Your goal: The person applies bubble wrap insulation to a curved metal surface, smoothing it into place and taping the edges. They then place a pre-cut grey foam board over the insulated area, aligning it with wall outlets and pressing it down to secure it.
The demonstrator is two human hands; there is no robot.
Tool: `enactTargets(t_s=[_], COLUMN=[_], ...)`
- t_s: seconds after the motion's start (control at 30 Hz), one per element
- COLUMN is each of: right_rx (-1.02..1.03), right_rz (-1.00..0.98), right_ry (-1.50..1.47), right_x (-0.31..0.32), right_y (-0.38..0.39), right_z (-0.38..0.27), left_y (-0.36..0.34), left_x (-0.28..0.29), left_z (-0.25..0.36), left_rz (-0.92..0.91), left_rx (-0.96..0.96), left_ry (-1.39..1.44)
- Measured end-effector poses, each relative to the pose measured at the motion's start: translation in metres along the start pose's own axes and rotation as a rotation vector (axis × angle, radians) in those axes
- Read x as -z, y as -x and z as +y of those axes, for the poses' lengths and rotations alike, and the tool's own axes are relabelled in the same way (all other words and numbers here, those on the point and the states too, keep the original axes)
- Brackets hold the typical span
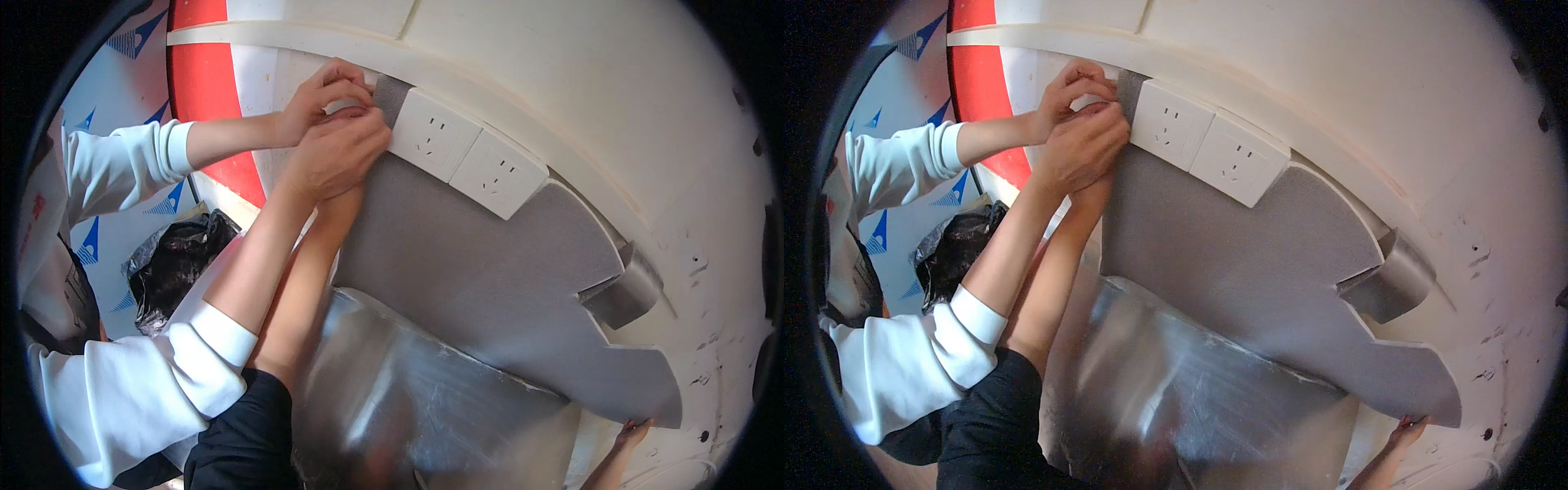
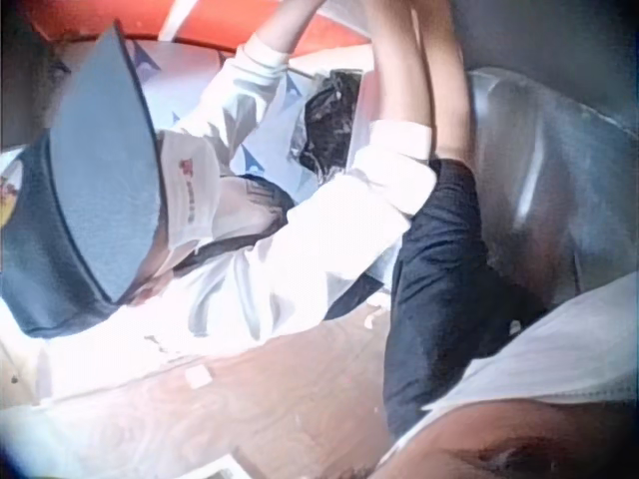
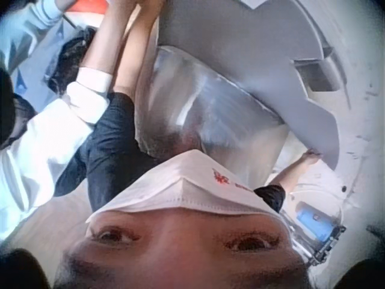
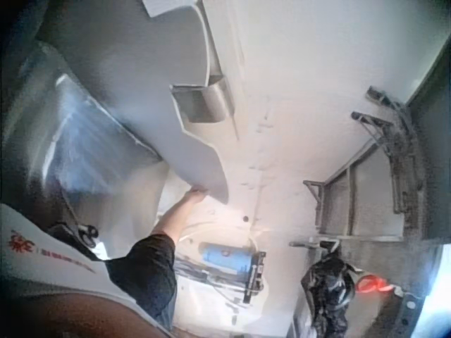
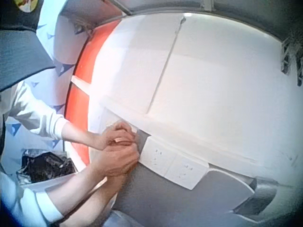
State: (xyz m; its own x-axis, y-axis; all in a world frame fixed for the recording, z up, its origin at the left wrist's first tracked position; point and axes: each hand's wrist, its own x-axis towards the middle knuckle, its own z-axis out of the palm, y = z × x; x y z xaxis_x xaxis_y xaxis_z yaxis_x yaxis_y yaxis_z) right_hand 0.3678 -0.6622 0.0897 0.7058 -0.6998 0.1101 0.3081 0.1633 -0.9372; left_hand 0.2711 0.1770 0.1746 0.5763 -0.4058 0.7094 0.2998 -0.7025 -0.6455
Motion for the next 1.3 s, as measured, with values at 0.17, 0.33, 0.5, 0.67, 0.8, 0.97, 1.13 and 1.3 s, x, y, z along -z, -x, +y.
enactTargets(t_s=[0.17,0.33,0.5,0.67,0.8,0.97,1.13,1.3], right_rx=[-0.030,-0.066,-0.005,-0.044,-0.018,-0.038,-0.062,-0.017], right_rz=[0.027,0.019,0.098,0.015,0.016,0.037,-0.015,-0.049], right_ry=[0.005,0.001,0.018,-0.033,-0.018,-0.004,-0.022,-0.027], right_x=[-0.009,-0.017,-0.002,-0.030,0.003,0.002,0.008,0.012], right_y=[0.005,0.012,0.021,0.025,0.007,0.001,-0.011,-0.018], right_z=[-0.003,-0.002,-0.017,0.010,-0.016,0.002,0.008,0.001], left_y=[-0.008,-0.007,-0.014,-0.027,-0.034,-0.036,-0.030,-0.027], left_x=[0.019,0.000,-0.003,-0.012,-0.029,-0.008,-0.035,-0.030], left_z=[-0.006,0.001,0.021,-0.046,-0.040,-0.041,-0.057,-0.066], left_rz=[0.040,0.130,0.097,0.228,0.152,0.211,0.195,0.238], left_rx=[-0.124,0.133,0.052,0.659,0.647,0.509,0.396,0.310], left_ry=[0.103,0.327,0.083,1.733,1.400,1.311,1.220,1.185])
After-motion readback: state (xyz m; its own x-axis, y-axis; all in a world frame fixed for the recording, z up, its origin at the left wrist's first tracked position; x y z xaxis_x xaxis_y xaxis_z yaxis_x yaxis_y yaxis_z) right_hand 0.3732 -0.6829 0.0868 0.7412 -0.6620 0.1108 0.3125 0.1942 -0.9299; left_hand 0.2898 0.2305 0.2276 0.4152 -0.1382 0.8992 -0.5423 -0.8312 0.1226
